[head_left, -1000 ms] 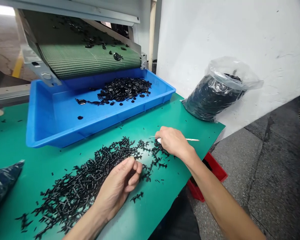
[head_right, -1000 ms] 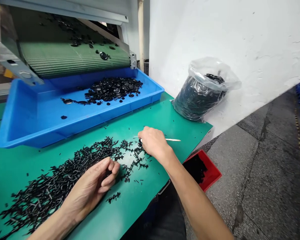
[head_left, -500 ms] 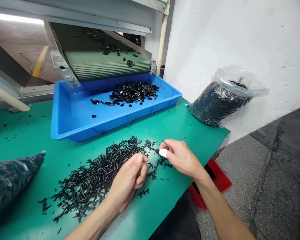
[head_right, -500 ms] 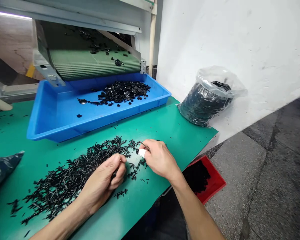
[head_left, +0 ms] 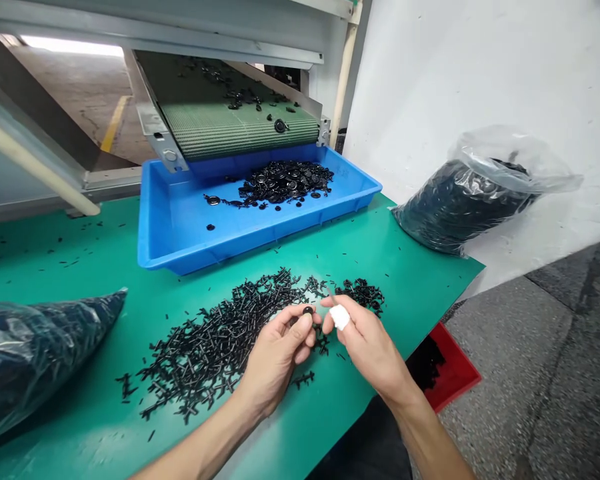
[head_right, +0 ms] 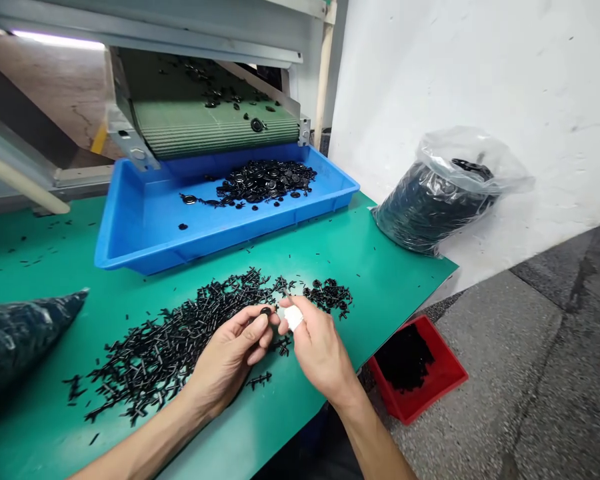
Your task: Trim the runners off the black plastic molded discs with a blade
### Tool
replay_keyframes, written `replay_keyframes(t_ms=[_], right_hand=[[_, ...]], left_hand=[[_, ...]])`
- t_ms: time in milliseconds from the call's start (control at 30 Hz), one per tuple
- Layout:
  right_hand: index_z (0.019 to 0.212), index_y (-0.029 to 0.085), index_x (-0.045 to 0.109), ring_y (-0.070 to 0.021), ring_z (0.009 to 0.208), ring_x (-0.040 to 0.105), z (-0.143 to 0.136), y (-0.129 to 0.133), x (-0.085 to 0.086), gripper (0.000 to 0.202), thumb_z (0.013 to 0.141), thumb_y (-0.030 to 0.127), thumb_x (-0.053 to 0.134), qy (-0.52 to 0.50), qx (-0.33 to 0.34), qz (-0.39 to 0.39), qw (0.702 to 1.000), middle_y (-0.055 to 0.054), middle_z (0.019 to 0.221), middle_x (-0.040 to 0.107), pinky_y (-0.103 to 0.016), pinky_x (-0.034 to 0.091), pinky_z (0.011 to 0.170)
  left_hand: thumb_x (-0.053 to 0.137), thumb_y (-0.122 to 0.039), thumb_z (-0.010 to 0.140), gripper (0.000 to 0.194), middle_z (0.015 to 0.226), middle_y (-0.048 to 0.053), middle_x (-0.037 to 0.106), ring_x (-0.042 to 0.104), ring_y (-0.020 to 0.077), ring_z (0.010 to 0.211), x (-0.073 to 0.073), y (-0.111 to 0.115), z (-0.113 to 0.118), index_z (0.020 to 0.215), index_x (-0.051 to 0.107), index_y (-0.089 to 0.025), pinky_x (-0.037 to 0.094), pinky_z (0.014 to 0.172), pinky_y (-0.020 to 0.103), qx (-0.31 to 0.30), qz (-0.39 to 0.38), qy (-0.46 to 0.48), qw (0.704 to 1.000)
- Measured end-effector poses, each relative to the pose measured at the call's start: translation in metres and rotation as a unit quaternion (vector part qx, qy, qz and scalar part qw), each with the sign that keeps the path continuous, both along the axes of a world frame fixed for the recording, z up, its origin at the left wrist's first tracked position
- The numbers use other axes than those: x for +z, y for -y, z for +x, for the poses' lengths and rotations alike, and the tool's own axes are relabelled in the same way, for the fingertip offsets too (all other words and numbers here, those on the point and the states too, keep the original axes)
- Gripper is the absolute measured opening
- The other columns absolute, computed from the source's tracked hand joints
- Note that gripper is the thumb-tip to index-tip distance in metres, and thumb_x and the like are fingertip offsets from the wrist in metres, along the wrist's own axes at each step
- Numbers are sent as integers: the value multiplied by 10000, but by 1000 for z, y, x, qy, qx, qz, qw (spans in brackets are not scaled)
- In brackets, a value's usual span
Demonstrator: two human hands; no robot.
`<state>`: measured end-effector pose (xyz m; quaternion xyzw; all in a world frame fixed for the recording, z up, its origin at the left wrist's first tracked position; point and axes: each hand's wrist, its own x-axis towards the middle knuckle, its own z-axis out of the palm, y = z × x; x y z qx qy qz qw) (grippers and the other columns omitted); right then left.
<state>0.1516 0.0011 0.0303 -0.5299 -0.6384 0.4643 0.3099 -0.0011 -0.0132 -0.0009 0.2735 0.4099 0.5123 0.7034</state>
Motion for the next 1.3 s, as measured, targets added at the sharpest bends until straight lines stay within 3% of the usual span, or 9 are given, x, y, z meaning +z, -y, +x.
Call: replay_keyframes(t_ms=[133, 233, 300, 467, 700, 833, 1033, 1300], right_hand=[[1187, 218, 558, -133, 675, 577, 3, 9, -1, 417, 848, 64, 372, 73, -7, 75, 994, 16, 779, 661, -250, 425, 649], [1125, 228, 612, -158, 882, 609, 3, 12, 0, 400, 851, 44, 385, 85, -6, 179, 980, -35, 971, 659, -276, 461, 784], [1103, 228, 634, -157, 960, 595, 4, 11, 2, 390, 856, 36, 401, 71, 7, 209, 975, -44, 1058, 629, -276, 463, 840], [1085, 250, 659, -115, 837, 575, 8, 7, 3, 447, 839, -20, 401, 70, 76, 152, 983, 3, 923, 582, -226, 446, 735], [1015, 222, 655, -133, 821, 569, 0, 15, -5, 368, 821, -9, 444, 81, -8, 183, 980, -7, 911, 582, -247, 434, 744], [1151, 232, 627, -156, 876, 593, 4, 22, -3, 465, 841, -1, 371, 111, 22, 188, 976, -39, 1000, 590, -271, 467, 775], [1220, 173, 594, -216, 840, 617, 8, 37, -3, 421, 906, 48, 343, 266, -7, 242, 933, -71, 914, 651, -325, 467, 729], [1113, 196, 616, -210, 770, 607, -3, 38, -5, 320, 924, 65, 395, 316, -13, 252, 915, -49, 854, 641, -314, 417, 662]], left_hand=[[730, -329, 824, 280, 789, 14, 606, 391, 58, 545, -1, 0, -2, 1033, 653, -160, 258, 453, 173, -5, -3, -27, 1000], [693, -364, 852, 260, 648, -35, 514, 349, 71, 528, -2, 1, -3, 1015, 644, -168, 233, 457, 191, -49, 24, -68, 996], [650, -406, 878, 250, 585, -56, 447, 306, 77, 512, -2, 3, -4, 952, 633, -168, 213, 462, 209, -96, 48, -94, 990], [571, -459, 916, 299, 579, -57, 394, 260, 87, 517, -6, 4, -7, 854, 607, -169, 185, 479, 238, -141, 69, -111, 981], [617, -458, 887, 329, 579, -50, 455, 287, 82, 492, -6, 4, -6, 1041, 650, -170, 170, 460, 230, -113, 49, -105, 987], [657, -449, 861, 344, 574, -41, 490, 291, 73, 471, -2, 2, -5, 1049, 672, -162, 174, 448, 221, -107, 25, -101, 989], [720, -395, 819, 279, 728, 32, 621, 358, 68, 503, -3, 1, -4, 954, 703, -152, 209, 458, 217, -73, 9, -79, 994], [670, -428, 855, 300, 592, -34, 520, 315, 73, 476, -7, 4, -4, 985, 673, -158, 211, 454, 220, -93, 38, -118, 988]])
